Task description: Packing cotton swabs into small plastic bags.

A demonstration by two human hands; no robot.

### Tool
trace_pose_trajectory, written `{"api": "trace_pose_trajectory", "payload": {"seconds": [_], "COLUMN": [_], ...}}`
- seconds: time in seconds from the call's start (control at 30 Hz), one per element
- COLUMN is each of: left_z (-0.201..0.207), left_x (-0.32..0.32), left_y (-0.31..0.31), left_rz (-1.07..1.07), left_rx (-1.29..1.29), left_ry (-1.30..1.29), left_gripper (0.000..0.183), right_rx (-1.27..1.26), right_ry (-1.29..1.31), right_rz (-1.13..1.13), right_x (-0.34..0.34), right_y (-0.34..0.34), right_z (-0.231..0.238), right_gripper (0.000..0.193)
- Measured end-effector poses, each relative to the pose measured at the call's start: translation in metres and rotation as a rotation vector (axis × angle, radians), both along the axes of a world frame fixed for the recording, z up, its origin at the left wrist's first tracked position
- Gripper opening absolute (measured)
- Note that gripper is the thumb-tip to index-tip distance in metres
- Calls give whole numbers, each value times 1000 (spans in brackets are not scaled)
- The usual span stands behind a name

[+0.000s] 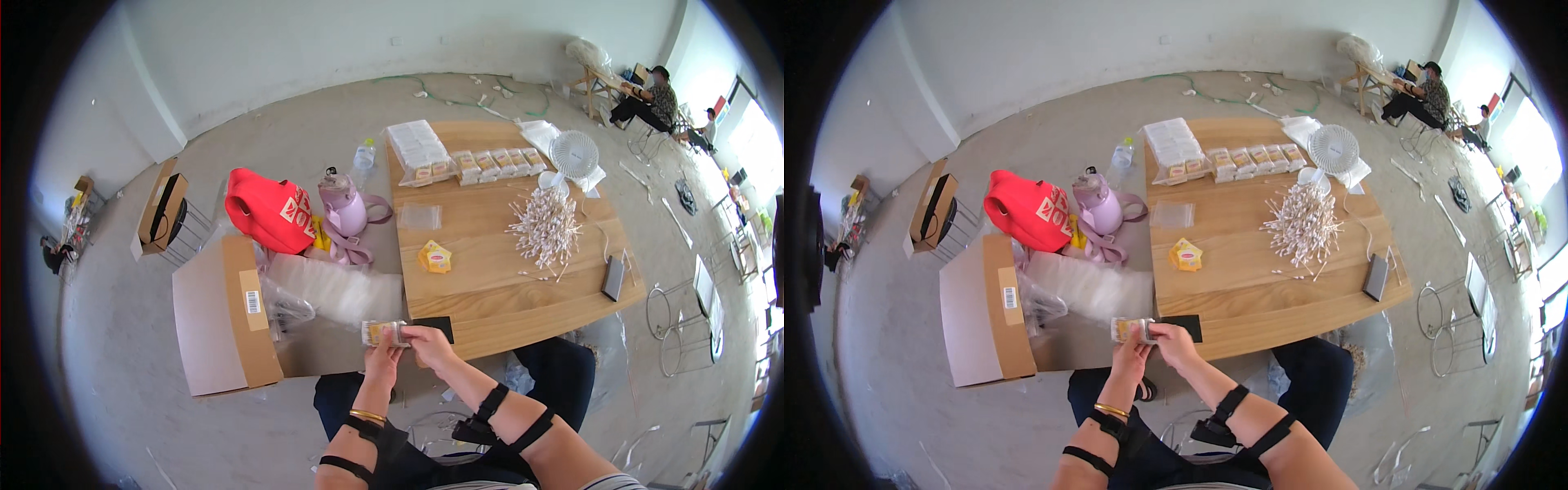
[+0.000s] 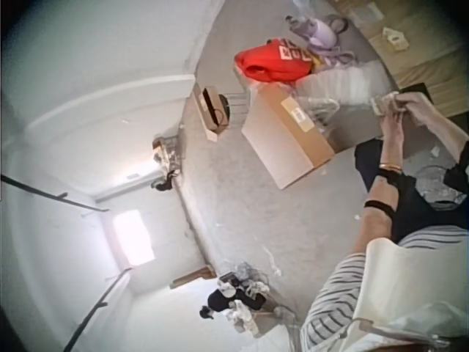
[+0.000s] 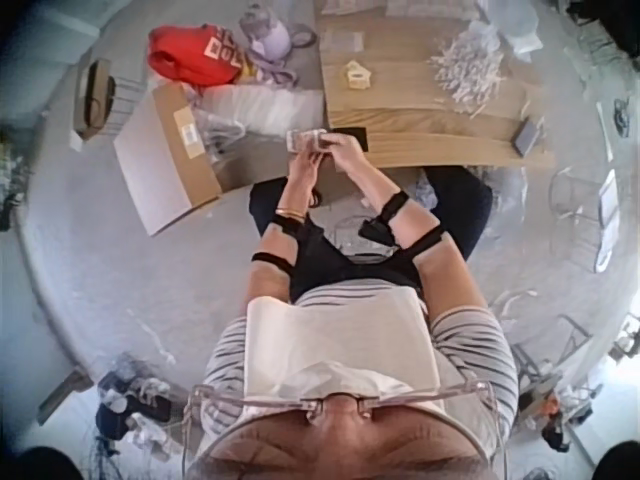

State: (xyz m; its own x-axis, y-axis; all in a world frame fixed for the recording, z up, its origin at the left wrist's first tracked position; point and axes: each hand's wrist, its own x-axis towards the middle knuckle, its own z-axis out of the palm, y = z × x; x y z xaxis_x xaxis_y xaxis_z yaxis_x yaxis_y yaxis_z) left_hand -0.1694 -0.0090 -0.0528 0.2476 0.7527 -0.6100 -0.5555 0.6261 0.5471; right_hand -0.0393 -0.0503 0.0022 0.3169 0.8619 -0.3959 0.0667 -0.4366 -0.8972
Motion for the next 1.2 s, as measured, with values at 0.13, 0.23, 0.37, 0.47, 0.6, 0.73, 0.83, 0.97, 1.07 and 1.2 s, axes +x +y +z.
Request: {"api": "trace_pose_trajectory", "payload": {"seconds": [0.13, 0.23, 0.37, 0.47, 0.6, 0.73, 0.83, 0.97, 1.07, 1.2], "left_z": [9, -4, 5, 3, 2, 3, 3, 14, 7, 8], "left_x": [6, -4, 4, 2, 2, 1, 2, 7, -1, 2], "left_y": [-2, 0, 0, -2, -1, 0, -3, -1, 0, 1], "left_rz": [-20, -20, -17, -23, -18, -36, -21, -27, -33, -66], "left_rx": [-14, 24, -41, 19, 30, -6, 28, -17, -15, -14], "left_ry": [-8, -1, -2, -40, -52, -16, -17, -22, -12, -33], "left_gripper": [46, 50, 55, 53, 46, 46, 46, 47, 46, 46], "right_rx": [10, -13, -98, -121, -158, -196, -135, -135, -168, -156], "right_ry": [-3, 63, 228, 206, 315, 257, 402, 597, 519, 439], "right_rz": [46, 27, 2, 26, 15, 55, 18, 20, 12, -119], "right_x": [5, -17, 1, -7, 1, 6, -6, 10, 2, 10], "right_y": [-7, 0, -1, 1, -1, -5, 0, -6, -8, -1], "right_z": [-6, -1, 9, 18, 21, 22, 16, 15, 21, 22], "right_gripper": [37, 36, 35, 36, 33, 30, 29, 28, 25, 31]}}
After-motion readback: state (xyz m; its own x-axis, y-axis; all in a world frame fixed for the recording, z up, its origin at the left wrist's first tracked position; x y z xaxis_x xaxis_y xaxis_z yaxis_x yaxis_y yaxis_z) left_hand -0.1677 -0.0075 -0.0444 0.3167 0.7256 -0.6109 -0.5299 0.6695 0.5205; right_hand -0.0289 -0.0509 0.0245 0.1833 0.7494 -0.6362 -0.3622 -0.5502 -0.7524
